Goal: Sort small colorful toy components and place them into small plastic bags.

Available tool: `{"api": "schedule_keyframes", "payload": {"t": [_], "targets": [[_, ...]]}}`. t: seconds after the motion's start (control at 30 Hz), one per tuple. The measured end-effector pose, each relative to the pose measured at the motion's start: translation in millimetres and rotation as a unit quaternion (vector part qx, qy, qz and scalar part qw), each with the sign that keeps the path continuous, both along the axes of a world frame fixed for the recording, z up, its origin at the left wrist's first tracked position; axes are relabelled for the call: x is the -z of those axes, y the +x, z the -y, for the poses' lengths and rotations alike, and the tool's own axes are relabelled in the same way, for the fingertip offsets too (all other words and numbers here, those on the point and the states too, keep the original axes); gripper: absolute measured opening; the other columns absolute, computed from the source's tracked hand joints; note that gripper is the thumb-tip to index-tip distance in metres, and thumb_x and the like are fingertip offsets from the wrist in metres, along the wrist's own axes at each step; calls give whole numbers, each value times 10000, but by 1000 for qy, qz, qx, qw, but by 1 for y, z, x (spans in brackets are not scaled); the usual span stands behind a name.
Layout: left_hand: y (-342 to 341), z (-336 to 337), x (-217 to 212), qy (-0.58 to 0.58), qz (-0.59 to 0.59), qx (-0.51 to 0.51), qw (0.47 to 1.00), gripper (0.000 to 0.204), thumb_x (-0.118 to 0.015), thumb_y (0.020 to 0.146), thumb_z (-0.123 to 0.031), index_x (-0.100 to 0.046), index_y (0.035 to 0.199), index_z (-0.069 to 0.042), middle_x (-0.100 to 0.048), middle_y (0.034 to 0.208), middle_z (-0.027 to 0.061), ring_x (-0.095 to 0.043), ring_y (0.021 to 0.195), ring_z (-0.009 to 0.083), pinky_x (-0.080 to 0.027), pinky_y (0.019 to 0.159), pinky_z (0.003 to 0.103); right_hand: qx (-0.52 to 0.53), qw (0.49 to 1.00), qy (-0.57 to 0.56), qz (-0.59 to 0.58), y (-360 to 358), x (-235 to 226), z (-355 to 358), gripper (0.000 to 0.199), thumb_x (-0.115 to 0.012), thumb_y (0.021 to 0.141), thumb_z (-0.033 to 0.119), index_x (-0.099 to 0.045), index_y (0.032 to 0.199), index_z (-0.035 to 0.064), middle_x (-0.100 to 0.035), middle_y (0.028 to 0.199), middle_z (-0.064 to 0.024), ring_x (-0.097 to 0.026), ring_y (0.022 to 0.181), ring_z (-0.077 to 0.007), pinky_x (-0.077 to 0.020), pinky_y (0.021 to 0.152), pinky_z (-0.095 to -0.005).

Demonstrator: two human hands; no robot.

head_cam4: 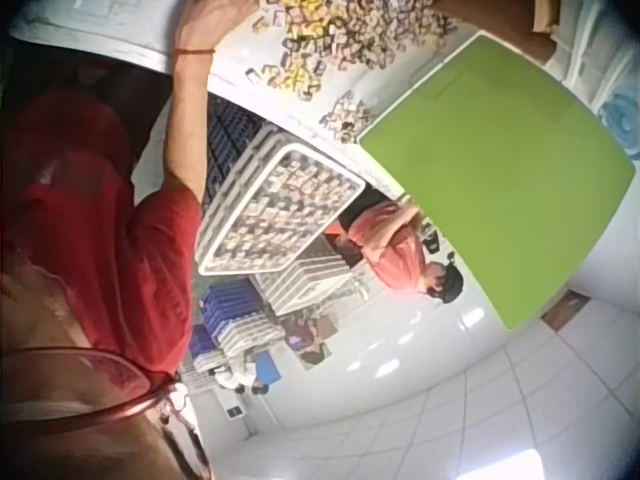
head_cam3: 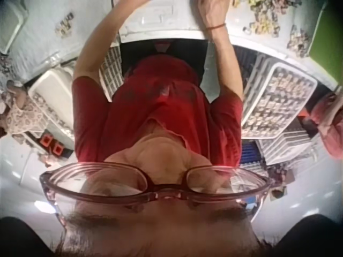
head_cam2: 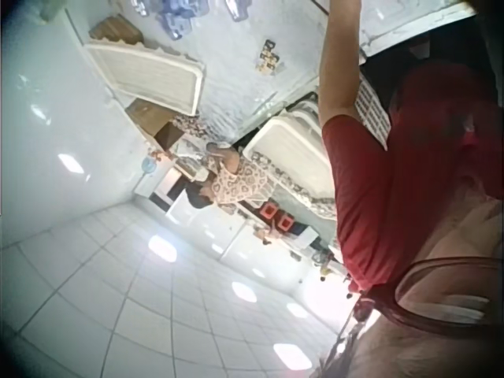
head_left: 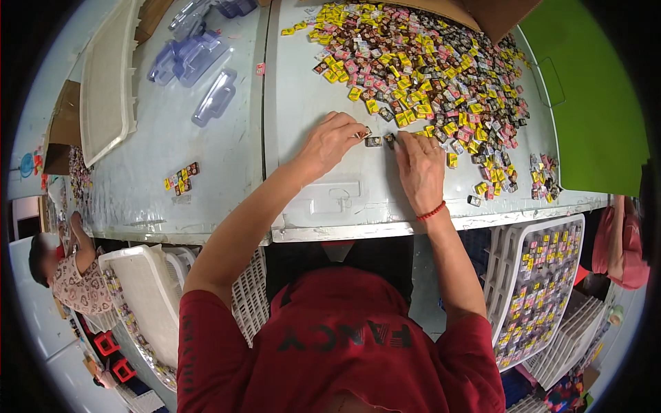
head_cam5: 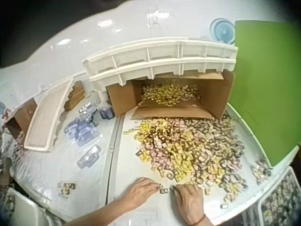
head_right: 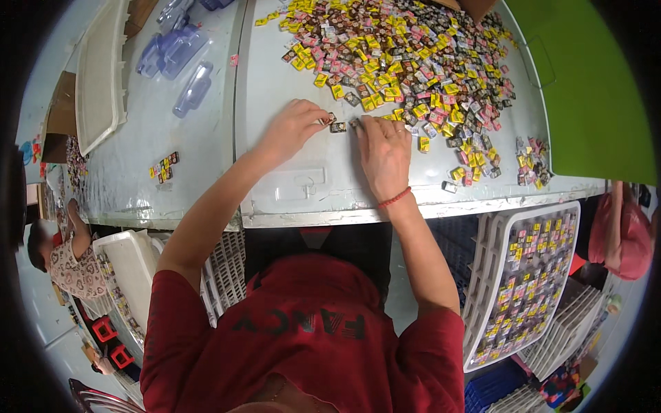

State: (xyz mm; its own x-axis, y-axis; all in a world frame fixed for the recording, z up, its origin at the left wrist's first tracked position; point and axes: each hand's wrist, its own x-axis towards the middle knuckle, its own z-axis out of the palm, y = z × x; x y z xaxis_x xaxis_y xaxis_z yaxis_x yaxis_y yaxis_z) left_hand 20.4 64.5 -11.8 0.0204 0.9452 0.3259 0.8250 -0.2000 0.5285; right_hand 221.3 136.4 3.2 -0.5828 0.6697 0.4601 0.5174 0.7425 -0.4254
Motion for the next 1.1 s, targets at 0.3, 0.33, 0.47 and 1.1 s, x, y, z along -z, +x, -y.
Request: {"api": "schedule_keyframes", "payload": {"t": [0.3, 0.33, 0.47, 1.1], "targets": [[17, -10, 0, 23, 37, 8, 999, 342, -751, 707, -86, -631, 1020, -25, -625, 1021, 109, -562, 960, 297, -471, 871, 380, 29, 999, 34, 27, -10, 12, -1, 221, -675, 802, 114, -666, 1015, 59, -644, 935, -92, -577, 886, -268, -419, 804, -381], [17, -12, 1, 1, 39, 12, 999, 361, -749, 721, -120, -628, 1051, -40, -620, 1057, 105, -558, 992, 293, -465, 881, 378, 27, 999, 34, 29, -11, 13, -2, 221, -675, 800, 112, -666, 1014, 59, -643, 931, -91, -577, 885, -267, -417, 805, -380], [23, -11, -1, -30, 52, 15, 998, 396, -744, 732, -137, -620, 1099, -51, -614, 1116, 108, -552, 1057, 301, -454, 919, 383, 23, 999, 34, 30, -7, 13, -1, 215, -670, 800, 101, -665, 1010, 57, -642, 919, -88, -578, 879, -266, -414, 809, -380], [22, 8, -23, -106, -32, -1, 994, 368, -729, 735, -155, -622, 1060, -19, -572, 1123, 135, -566, 1023, 326, -465, 883, 390, -17, 999, 14, 48, -2, -2, -4, 254, -645, 781, 111, -638, 1027, 45, -609, 935, -101, -559, 918, -294, -410, 834, -416]]}}
